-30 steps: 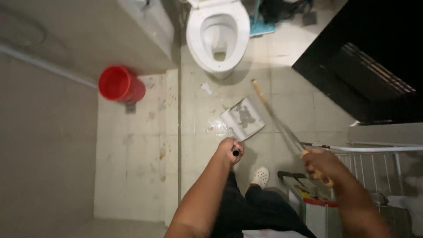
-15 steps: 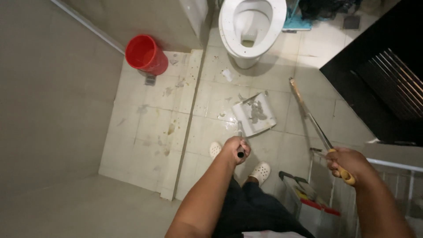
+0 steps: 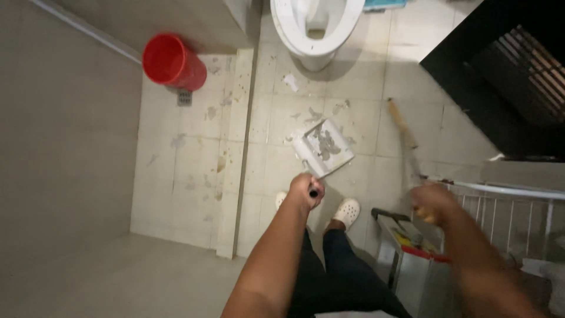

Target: Sweep debris from a bathroom floor into a dustpan using a broom.

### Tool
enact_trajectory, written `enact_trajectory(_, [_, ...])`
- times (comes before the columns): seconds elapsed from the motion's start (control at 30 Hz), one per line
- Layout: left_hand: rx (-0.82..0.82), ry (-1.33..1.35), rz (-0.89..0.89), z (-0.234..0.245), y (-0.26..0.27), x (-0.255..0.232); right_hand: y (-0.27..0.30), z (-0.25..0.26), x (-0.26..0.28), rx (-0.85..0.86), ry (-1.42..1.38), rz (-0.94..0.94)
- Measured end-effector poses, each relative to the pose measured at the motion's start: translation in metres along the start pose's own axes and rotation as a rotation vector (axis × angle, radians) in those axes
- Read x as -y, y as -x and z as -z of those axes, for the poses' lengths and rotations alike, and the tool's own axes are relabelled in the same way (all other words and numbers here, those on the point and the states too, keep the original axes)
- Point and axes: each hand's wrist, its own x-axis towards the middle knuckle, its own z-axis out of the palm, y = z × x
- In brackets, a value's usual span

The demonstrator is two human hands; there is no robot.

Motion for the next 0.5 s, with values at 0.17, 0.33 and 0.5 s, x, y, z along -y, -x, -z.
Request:
enact_trajectory(0.17, [0.052, 0.052, -0.052, -0.008, -0.010, -0.012, -0.019, -0.060, -0.044, 0.132, 0.250, 0.020])
enact_trajectory(0.33, [-0.020, -0.002, -0.100, -0.022, 0.033, -0.007, 0.017, -0.005, -0.001, 0.127, 0.290, -0.018])
enact_trajectory(0.5, [-0.020, -0.025, -0.061, -0.011, 0.019, -0.010, 0.055, 0.031, 0.048, -0.018, 0.062, -0.024])
